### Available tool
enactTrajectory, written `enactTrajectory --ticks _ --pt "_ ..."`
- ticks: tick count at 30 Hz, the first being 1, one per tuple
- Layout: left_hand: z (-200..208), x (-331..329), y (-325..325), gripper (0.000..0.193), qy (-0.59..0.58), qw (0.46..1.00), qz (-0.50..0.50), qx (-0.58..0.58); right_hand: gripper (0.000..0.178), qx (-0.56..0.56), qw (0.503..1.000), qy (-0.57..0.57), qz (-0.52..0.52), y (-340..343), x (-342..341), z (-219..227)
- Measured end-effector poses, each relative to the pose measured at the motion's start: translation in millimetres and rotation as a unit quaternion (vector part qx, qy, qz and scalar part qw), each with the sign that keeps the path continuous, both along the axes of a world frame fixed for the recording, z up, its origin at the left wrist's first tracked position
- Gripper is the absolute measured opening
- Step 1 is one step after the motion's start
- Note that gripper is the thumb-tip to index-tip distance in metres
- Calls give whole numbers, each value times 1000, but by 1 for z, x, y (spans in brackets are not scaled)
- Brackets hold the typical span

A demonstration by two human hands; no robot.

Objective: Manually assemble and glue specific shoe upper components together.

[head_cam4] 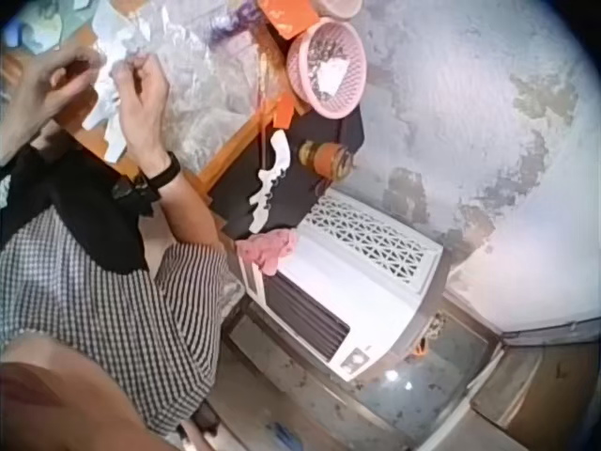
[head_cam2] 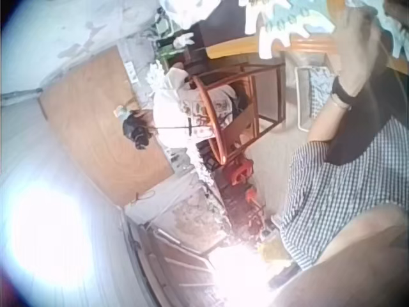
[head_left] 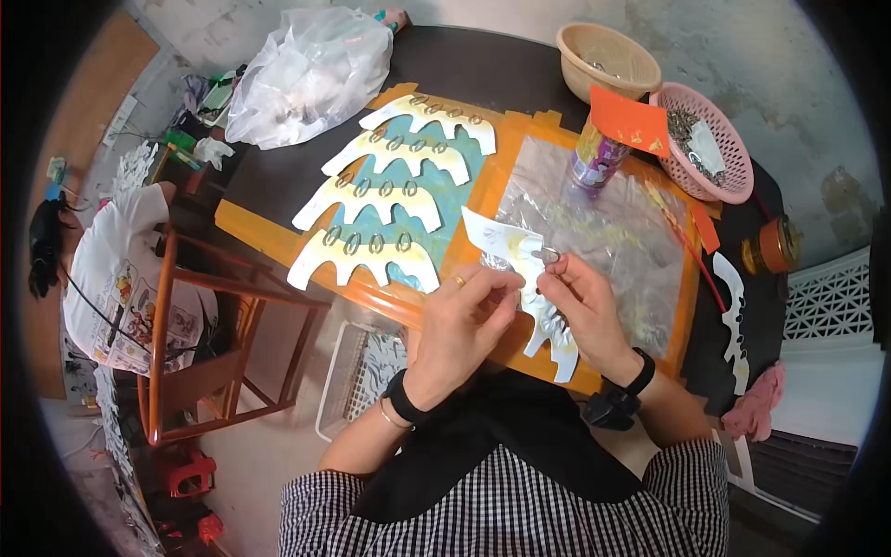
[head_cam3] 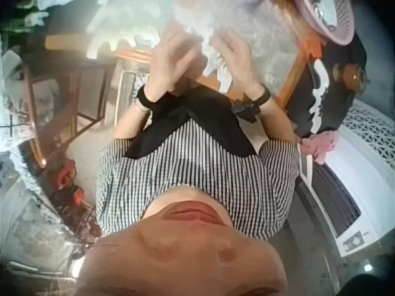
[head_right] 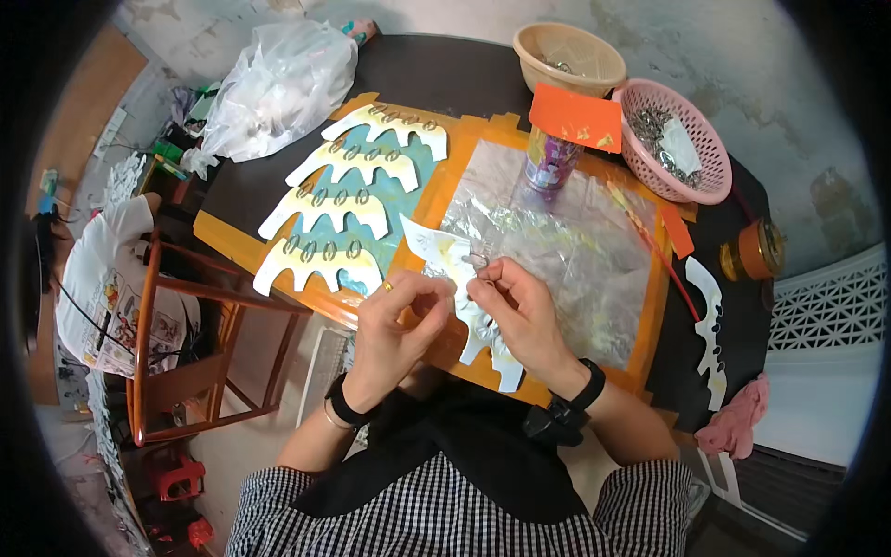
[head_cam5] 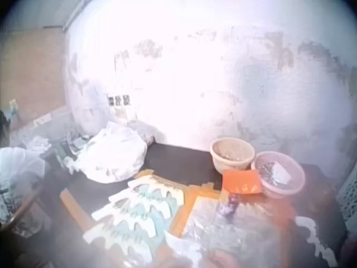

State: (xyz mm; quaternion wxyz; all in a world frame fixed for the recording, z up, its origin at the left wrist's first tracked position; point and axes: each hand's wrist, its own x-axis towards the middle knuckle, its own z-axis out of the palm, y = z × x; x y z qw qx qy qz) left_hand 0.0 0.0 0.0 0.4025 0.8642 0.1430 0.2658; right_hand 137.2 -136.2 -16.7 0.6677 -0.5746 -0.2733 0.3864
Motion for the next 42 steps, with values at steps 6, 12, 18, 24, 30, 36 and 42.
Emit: enactTrajectory --ticks 6,12,18,24,30,36,42 --pt "2 3 -2 18 -5 977 -19 -213 12 23 999 5 -22 1 0 -4" --pt "2 6 -4 17 24 939 -13 -342 14 35 997 -47 -43 1 -5 -6" --pt "-2 9 -5 21 31 936 2 -350 16 40 990 -130 -40 -1 -7 -8" --pt "1 10 -7 19 30 952 14 -305 16 32 983 -163 -75 -1 -9 -14" --pt "-2 13 -12 19 -31 957 36 -286 16 34 977 -189 -97 -2 -9 -14" --pt "4 12 -13 20 29 939 26 -343 16 46 975 -190 -105 -2 -8 -18" --pt "-5 15 -12 20 -40 956 18 -292 15 57 970 -206 -116 1 -8 -21"
